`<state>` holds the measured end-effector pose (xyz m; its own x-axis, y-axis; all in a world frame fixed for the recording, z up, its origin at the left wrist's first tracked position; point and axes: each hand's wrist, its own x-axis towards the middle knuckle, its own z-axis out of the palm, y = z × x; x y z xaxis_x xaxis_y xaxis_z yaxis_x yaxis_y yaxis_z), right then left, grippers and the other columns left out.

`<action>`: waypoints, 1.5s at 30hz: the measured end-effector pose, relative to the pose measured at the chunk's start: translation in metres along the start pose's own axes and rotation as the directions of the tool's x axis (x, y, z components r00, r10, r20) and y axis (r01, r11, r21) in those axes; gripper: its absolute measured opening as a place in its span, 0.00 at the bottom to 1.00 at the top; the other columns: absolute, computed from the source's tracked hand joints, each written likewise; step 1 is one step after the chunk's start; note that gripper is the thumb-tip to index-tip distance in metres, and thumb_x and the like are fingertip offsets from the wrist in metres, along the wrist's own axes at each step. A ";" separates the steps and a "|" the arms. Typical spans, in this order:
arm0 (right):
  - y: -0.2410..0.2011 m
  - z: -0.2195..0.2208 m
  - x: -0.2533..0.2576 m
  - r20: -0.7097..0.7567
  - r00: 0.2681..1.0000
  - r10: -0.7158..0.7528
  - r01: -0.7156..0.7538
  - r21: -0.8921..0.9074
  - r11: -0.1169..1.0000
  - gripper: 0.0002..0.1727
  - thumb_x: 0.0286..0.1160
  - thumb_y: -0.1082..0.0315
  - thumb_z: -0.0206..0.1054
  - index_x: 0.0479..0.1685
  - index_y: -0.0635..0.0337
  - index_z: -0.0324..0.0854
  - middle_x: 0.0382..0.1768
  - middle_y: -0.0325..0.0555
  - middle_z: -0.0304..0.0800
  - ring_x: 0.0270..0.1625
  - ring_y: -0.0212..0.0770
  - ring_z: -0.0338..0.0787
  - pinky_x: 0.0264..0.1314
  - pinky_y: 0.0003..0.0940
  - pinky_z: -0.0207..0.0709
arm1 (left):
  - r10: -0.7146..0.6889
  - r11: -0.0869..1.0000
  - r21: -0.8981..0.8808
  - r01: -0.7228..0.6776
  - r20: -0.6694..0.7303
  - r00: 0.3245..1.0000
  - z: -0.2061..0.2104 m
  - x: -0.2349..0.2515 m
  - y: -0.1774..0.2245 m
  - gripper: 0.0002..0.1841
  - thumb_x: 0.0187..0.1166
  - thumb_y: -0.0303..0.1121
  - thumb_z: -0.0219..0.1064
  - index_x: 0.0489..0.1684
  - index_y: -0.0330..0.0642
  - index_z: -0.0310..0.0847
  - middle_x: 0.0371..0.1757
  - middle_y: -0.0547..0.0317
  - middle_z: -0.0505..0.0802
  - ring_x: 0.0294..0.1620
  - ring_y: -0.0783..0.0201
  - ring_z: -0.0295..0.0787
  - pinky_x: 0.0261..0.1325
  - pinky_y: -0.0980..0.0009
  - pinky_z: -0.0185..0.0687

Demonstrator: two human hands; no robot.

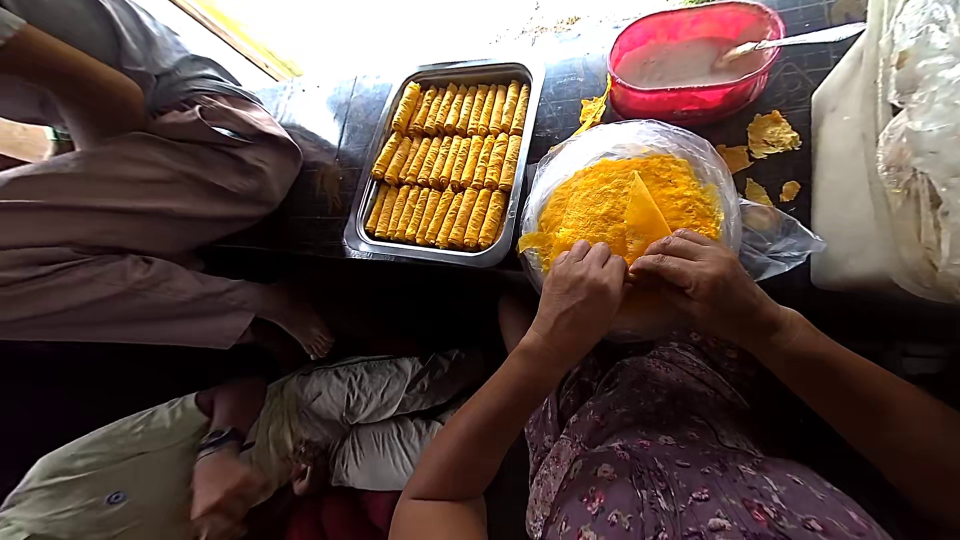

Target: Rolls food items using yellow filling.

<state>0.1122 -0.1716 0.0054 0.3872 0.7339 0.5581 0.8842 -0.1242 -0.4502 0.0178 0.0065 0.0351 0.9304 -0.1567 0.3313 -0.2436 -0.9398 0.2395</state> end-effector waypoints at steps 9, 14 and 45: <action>0.003 -0.009 -0.006 0.121 0.992 -0.040 0.047 -0.052 0.998 0.23 0.86 0.49 0.56 0.61 0.55 0.89 0.50 0.48 0.92 0.58 0.50 0.88 0.62 0.43 0.79 | 0.084 0.996 0.028 -0.081 -0.159 0.984 -0.002 -0.028 -0.023 0.10 0.78 0.35 0.71 0.50 0.41 0.92 0.46 0.50 0.93 0.48 0.53 0.90 0.52 0.61 0.84; -0.006 -0.009 -0.007 0.218 0.974 -0.059 0.094 -0.153 0.984 0.24 0.87 0.46 0.53 0.70 0.41 0.88 0.50 0.53 0.88 0.55 0.56 0.86 0.56 0.48 0.78 | 0.013 0.997 0.077 0.011 -0.312 0.950 0.001 -0.051 -0.031 0.08 0.80 0.30 0.67 0.43 0.41 0.94 0.34 0.53 0.91 0.37 0.56 0.87 0.41 0.67 0.82; 0.023 -0.022 -0.009 -0.119 0.983 0.142 -0.137 0.047 0.989 0.11 0.78 0.65 0.67 0.37 0.59 0.95 0.42 0.49 0.92 0.52 0.44 0.86 0.59 0.35 0.76 | 0.043 0.958 -0.278 -0.073 -0.112 0.993 0.004 0.003 -0.009 0.07 0.78 0.20 0.64 0.42 0.35 0.91 0.43 0.50 0.96 0.46 0.55 0.92 0.55 0.66 0.86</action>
<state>0.1351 -0.1959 0.0052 0.5373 0.6238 0.5676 0.8094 -0.1924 -0.5548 0.0242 0.0131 0.0301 0.8826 -0.1619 0.4415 -0.3773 -0.8042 0.4593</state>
